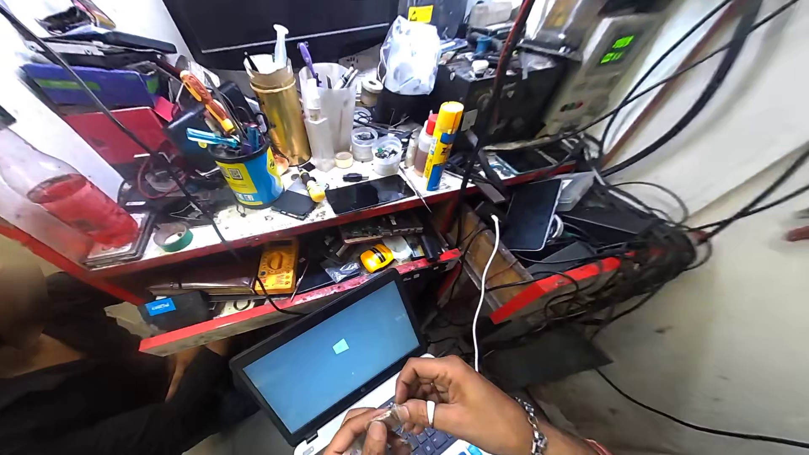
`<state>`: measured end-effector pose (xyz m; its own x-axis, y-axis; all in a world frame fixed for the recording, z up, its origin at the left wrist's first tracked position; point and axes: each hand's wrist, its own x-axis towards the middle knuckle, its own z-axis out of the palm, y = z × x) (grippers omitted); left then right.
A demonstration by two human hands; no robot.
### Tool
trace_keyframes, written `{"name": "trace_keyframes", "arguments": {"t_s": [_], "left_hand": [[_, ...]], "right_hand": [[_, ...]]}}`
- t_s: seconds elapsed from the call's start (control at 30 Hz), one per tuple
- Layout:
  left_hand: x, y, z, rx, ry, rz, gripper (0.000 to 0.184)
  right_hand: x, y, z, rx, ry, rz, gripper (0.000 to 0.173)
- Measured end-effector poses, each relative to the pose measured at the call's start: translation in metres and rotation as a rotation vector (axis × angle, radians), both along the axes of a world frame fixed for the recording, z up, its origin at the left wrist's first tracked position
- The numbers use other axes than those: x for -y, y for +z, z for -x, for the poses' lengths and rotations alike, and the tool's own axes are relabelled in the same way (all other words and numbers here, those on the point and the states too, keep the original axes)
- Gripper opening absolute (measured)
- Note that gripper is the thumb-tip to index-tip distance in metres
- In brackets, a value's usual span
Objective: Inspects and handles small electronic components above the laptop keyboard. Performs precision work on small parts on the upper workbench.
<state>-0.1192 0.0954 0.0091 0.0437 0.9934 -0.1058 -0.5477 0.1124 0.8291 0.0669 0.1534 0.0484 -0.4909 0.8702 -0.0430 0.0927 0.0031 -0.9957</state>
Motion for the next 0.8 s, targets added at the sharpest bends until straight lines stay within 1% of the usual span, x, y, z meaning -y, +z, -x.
{"name": "trace_keyframes", "arguments": {"t_s": [0.17, 0.27, 0.43, 0.6, 0.67, 0.73, 0.8], "left_hand": [[-0.001, 0.003, 0.001, 0.04, 0.054, 0.023, 0.013], [-0.001, 0.002, 0.0, 0.043, 0.096, 0.019, 0.014], [-0.001, 0.0, -0.001, 0.009, 0.112, 0.003, 0.011], [-0.003, -0.001, -0.001, -0.01, 0.123, -0.005, 0.005], [-0.003, -0.002, 0.0, -0.017, 0.115, -0.024, 0.004], [-0.004, -0.003, 0.001, -0.041, 0.096, -0.059, 0.003], [-0.004, -0.004, 0.002, -0.09, 0.071, -0.109, 0.007]], "right_hand": [[0.003, -0.007, 0.002, 0.052, -0.081, -0.182, 0.019], [0.004, -0.011, 0.002, 0.073, -0.079, -0.272, 0.019], [0.005, -0.009, 0.002, 0.093, -0.054, -0.328, 0.014], [0.005, -0.009, 0.0, 0.104, -0.008, -0.344, 0.019], [0.005, -0.008, 0.0, 0.094, 0.03, -0.31, 0.021], [0.006, -0.001, 0.001, 0.072, 0.073, -0.162, 0.019], [0.006, 0.004, 0.0, 0.021, 0.102, 0.006, 0.017]]}}
